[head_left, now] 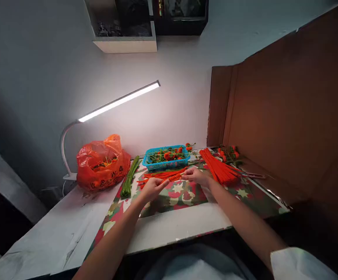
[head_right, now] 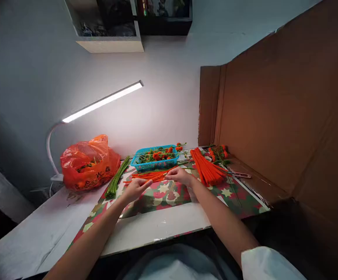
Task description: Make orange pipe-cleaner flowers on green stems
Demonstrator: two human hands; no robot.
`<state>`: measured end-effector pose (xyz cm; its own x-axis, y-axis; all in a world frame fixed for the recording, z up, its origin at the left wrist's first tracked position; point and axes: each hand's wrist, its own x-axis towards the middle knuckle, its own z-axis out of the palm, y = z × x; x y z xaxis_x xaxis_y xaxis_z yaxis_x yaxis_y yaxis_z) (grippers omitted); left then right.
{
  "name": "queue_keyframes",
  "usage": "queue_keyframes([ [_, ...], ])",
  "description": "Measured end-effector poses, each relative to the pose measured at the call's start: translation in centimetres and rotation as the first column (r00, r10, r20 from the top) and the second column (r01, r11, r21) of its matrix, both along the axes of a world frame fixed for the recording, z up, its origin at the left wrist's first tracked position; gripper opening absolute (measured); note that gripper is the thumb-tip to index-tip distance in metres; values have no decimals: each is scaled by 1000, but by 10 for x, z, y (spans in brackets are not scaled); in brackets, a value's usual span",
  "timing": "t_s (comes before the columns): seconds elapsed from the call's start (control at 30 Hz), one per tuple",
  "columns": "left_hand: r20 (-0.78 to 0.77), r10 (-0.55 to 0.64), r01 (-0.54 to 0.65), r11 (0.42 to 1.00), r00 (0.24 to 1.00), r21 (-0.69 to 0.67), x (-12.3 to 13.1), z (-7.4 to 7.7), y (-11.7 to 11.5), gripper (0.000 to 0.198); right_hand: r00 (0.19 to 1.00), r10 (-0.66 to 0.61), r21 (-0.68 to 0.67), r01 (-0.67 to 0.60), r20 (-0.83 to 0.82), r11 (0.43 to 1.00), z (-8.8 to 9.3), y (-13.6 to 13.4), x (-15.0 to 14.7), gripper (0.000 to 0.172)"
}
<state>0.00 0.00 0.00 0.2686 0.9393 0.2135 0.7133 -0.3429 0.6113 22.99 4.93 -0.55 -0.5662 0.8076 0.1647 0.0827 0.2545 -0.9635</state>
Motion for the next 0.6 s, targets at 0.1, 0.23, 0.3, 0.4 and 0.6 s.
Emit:
queue_keyframes([
  [0.1,-112,19,-10,997,994,78,-6,1,-2,53,1000,-22,21,22,12,1000,-1,6,2,39],
  [0.23,-317,66,9,973,946,229,-9,2,-3,52,996,-59,69,54,65,996,-3,9,5,37],
  [0.3,-403,84,32,961,911,273,-8,2,-2,52,990,-102,113,90,99,989,-4,8,6,34],
  [0.4,-483,110,42,955,868,292,-6,1,-2,53,972,-198,207,170,127,964,-6,6,5,32],
  [0.6,-548,163,-6,961,820,277,0,5,-5,62,941,-314,352,253,127,901,-6,6,5,24],
])
